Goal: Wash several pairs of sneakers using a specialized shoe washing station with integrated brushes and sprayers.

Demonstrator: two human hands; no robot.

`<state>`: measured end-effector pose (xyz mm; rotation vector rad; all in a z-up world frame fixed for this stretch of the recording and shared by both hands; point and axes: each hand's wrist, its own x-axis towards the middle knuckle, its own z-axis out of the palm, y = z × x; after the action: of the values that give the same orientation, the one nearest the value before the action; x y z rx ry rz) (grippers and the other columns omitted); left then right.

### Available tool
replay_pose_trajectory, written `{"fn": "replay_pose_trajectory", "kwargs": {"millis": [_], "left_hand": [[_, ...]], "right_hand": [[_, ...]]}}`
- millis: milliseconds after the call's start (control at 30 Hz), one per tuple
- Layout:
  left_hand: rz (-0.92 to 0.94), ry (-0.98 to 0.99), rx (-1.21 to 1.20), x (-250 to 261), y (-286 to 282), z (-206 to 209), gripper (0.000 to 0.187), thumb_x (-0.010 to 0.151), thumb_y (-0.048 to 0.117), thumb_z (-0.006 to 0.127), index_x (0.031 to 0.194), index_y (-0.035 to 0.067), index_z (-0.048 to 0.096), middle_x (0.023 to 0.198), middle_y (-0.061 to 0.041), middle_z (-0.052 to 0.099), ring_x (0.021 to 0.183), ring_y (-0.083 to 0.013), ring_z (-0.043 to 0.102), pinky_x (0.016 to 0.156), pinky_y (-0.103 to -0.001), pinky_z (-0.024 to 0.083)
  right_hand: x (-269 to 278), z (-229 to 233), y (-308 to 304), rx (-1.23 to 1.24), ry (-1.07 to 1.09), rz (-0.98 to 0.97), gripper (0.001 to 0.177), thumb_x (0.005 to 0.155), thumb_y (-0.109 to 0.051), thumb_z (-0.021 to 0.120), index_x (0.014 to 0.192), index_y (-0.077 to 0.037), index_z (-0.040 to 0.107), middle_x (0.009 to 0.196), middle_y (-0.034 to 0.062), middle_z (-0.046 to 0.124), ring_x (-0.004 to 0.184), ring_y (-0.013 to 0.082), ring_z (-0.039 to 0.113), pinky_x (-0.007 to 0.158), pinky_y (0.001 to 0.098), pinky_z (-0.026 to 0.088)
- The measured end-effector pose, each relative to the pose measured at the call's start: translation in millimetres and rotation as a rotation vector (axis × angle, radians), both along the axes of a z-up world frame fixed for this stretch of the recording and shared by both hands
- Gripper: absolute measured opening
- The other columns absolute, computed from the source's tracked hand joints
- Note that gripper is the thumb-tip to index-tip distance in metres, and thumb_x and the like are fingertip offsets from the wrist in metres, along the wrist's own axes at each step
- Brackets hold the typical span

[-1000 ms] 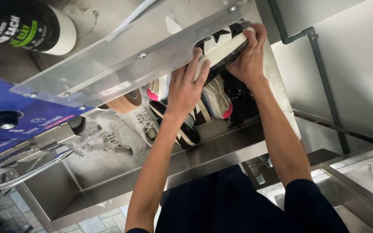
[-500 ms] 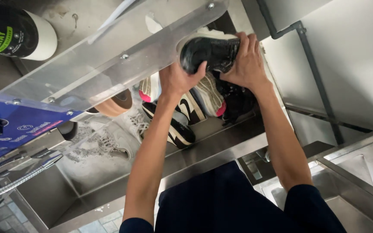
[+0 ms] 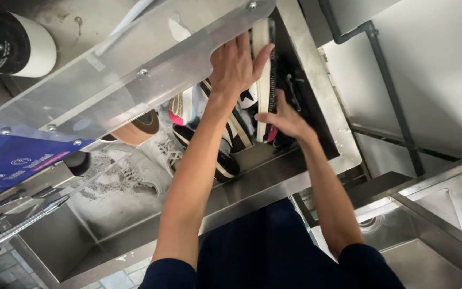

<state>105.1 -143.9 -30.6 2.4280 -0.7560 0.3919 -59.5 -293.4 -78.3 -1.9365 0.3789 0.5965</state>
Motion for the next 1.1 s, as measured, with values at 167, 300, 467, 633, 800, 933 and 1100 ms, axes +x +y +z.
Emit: {"fn": "replay_pose_trajectory", "kwargs": {"millis": [167,300,467,633,800,933,1100], "left_hand": [[-0.087,-0.183,0.046,13,4,-11,0.065,0.111,0.050,0.047,0.143,-0.007,0.044,0.127,-0.032,0.060,0.111,-0.0444,0.066,0.086,-0.048,0.059],[-0.124,0.081,0.056,18,7,-30,0.059,0.111,0.042,0.047,0.142,-0.009,0.045,0.125,-0.035,0.060,0.107,-0.0465,0.065,0.080,-0.048,0.059],[-0.239,0.444,0.322,25,17,-72,0.044,0.112,0.018,0.042,0.153,0.001,0.045,0.125,-0.024,0.063,0.111,-0.0417,0.063,0.093,-0.052,0.054],[-0.140,-0.622,0.532,8,46,-21,0.039,0.107,0.018,0.055,0.141,-0.001,0.058,0.136,-0.023,0.062,0.125,-0.0355,0.060,0.102,-0.054,0.052],[-0.001,-0.756,0.498,10,49,-9,0.038,0.105,0.019,0.058,0.139,0.002,0.064,0.130,-0.018,0.065,0.125,-0.0331,0.059,0.103,-0.053,0.052],[0.082,-0.817,0.506,19,44,-9,0.029,0.105,0.017,0.059,0.129,0.002,0.066,0.121,-0.014,0.067,0.115,-0.0297,0.062,0.095,-0.046,0.055],[0.062,-0.618,0.480,23,36,-5,0.019,0.105,0.015,0.061,0.118,0.005,0.070,0.103,-0.011,0.069,0.089,-0.0273,0.065,0.070,-0.041,0.056]], "right_hand": [[-18,-3,24,0.468,0.009,-0.338,0.113,0.086,-0.047,0.073,0.163,0.008,0.012,0.150,0.0286,0.041,0.131,0.0344,0.044,0.103,0.0423,0.038],[-16,30,35,0.694,-0.007,-0.488,0.103,0.080,-0.041,0.069,0.160,0.001,0.020,0.137,0.0228,0.055,0.115,0.0267,0.059,0.092,0.0369,0.050],[-28,30,42,0.873,0.172,-0.617,0.064,0.093,-0.044,0.058,0.133,0.006,0.060,0.114,0.0164,0.072,0.099,0.0249,0.071,0.090,0.0365,0.059],[-28,55,52,0.819,0.150,-0.666,0.061,0.096,-0.043,0.056,0.135,0.004,0.058,0.115,0.0162,0.069,0.100,0.0250,0.067,0.090,0.0367,0.055],[-7,108,52,0.615,-0.002,-0.581,0.064,0.096,-0.040,0.054,0.147,-0.003,0.044,0.134,0.0119,0.060,0.118,0.0186,0.060,0.103,0.0322,0.046],[7,107,34,0.489,-0.025,-0.474,0.065,0.096,-0.044,0.054,0.144,0.000,0.048,0.132,0.0117,0.062,0.118,0.0176,0.059,0.105,0.0316,0.043],[19,117,24,0.424,0.118,-0.514,0.067,0.093,-0.053,0.055,0.133,0.000,0.060,0.121,0.0108,0.068,0.107,0.0185,0.062,0.097,0.0308,0.046]]}}
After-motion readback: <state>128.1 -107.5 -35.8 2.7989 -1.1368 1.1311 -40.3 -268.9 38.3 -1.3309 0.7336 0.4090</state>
